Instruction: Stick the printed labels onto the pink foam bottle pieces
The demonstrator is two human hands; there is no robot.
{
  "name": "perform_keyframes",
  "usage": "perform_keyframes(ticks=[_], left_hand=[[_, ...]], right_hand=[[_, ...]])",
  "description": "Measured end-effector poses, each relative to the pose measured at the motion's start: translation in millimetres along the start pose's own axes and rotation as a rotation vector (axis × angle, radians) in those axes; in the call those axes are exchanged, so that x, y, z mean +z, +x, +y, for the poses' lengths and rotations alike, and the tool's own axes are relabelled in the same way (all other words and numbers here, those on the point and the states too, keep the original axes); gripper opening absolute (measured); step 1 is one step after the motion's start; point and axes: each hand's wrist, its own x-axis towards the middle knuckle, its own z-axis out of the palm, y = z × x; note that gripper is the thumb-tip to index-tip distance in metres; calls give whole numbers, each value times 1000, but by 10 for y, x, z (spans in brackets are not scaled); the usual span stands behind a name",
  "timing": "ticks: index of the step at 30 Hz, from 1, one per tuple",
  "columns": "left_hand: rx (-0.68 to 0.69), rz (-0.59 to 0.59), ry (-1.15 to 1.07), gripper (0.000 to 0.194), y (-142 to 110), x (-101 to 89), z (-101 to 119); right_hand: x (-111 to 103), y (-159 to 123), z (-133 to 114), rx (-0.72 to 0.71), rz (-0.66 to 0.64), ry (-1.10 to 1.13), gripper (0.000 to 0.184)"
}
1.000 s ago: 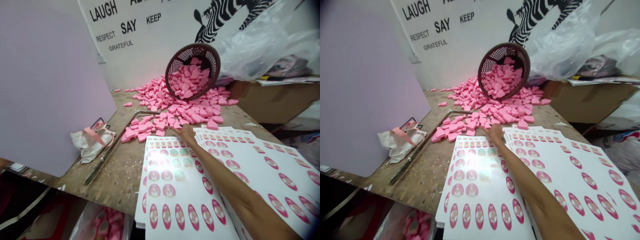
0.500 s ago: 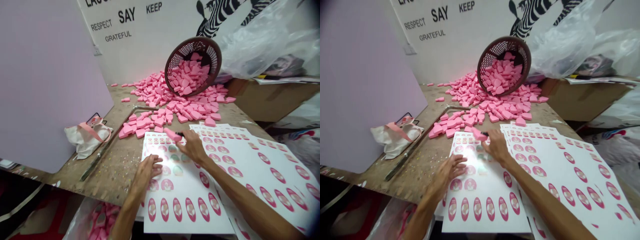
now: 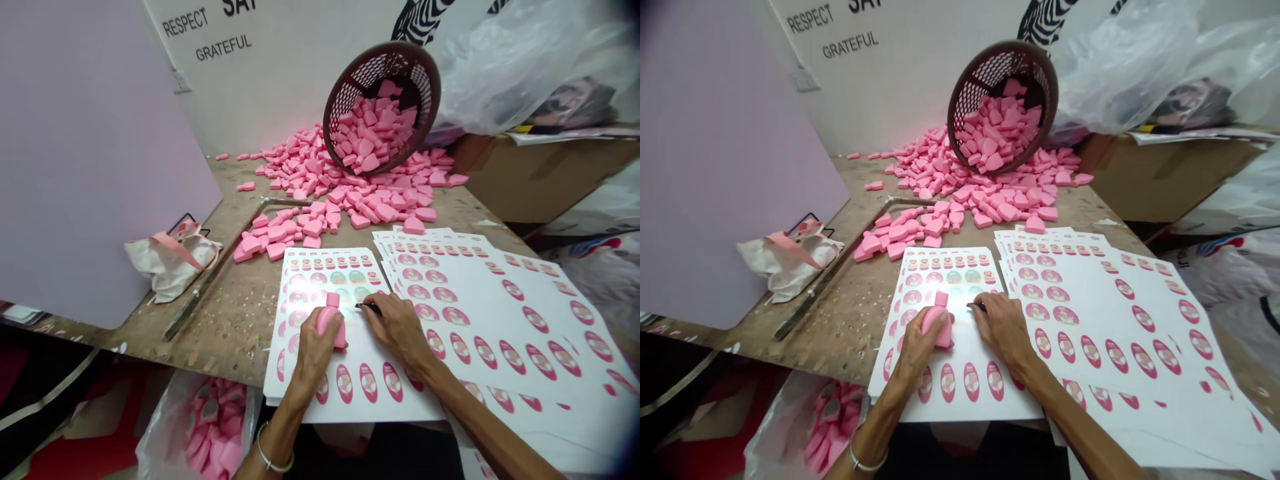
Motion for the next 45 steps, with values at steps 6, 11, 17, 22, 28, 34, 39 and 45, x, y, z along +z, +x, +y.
perform_keyframes(ticks=[6,11,17,22,28,34,39,45], left_hand=[[38,11,71,38,-10,41,-80],[63,19,152,37,-6,33,-95],[65,18,167,35,-2,42,-108],[84,52,72,36,3,37,-148],[-28,71,-218,56,-47,20,-102],[-121,8,-544,65,-155,52,80],[-95,-35,-580,65,-171,64,131],[-98,-34,-558,62,-186,77,124]], right_hand=[[72,-88,-29,-48,41,-66,15],[84,-85,-5,-23,34,2,12],[121,-30,-40,79,22,11,18],[8,-51,-148,85,121,171,21],[-313,-24,-315,424,33,666,31],[-345,-6,-512,426,-112,772,35],[-294,-16,-603,398,-85,830,30],[-280,-35,-632,429,-56,833,29]])
